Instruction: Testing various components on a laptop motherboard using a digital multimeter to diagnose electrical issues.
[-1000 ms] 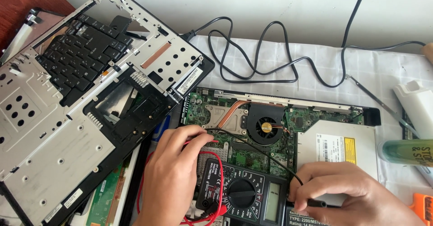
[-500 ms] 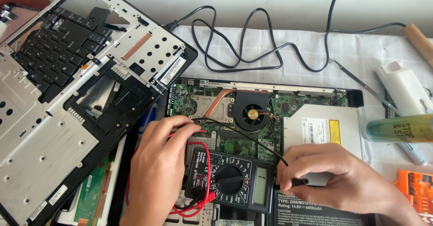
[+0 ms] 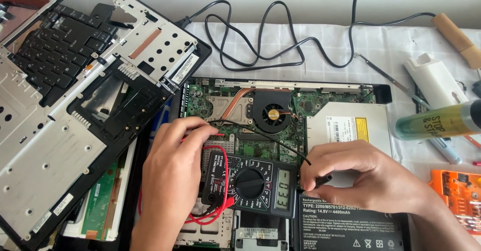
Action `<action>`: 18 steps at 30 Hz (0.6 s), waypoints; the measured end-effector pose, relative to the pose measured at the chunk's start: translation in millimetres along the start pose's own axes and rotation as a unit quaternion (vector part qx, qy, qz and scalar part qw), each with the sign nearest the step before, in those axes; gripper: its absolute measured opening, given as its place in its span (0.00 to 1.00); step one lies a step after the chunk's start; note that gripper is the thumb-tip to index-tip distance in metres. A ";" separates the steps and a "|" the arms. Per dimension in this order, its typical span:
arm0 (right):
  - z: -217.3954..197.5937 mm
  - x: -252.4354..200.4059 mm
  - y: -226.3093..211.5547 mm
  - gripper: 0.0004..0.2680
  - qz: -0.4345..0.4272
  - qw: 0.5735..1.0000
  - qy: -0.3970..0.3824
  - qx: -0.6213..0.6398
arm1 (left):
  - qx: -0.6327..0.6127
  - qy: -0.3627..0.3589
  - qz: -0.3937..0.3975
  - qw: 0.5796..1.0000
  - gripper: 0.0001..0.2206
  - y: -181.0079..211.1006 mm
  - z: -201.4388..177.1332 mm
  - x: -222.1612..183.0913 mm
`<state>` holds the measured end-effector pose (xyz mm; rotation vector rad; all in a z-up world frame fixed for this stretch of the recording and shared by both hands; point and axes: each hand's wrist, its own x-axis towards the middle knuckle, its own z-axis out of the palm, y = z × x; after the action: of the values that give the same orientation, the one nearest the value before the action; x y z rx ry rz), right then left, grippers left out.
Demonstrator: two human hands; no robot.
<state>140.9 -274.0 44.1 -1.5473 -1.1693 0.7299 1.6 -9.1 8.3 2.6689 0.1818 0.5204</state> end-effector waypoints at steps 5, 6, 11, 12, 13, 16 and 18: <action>1.3 -4.0 4.0 0.06 0.017 1.000 0.002 -0.002 | -0.012 0.015 0.012 1.000 0.12 -0.3 0.2 -1.8; 1.5 -4.2 4.7 0.05 0.023 1.000 0.004 -0.007 | -0.014 0.015 0.012 1.000 0.12 -1.1 0.5 -2.1; 1.5 -4.8 6.4 0.05 0.030 1.000 0.004 0.002 | -0.019 0.024 0.016 0.999 0.11 -2.2 0.1 -0.9; 1.3 -5.2 6.2 0.05 0.032 0.999 0.005 0.005 | -0.021 0.021 0.017 0.999 0.12 -2.4 1.1 -0.7; 2.5 -5.3 6.2 0.05 0.031 0.999 0.004 0.004 | -0.020 0.022 0.017 0.999 0.12 -2.7 0.2 -1.6; 2.6 -5.3 6.7 0.07 0.029 0.999 0.011 0.017 | -0.016 0.012 0.009 1.000 0.12 -3.3 1.2 -1.2; 3.2 -6.0 7.4 0.08 0.032 0.999 0.020 0.021 | -0.012 0.007 0.000 1.000 0.13 -3.9 2.2 -1.8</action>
<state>138.3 -278.5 35.5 -1.5638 -1.0724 0.7588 0.6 -6.7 4.2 2.6434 0.1788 0.5368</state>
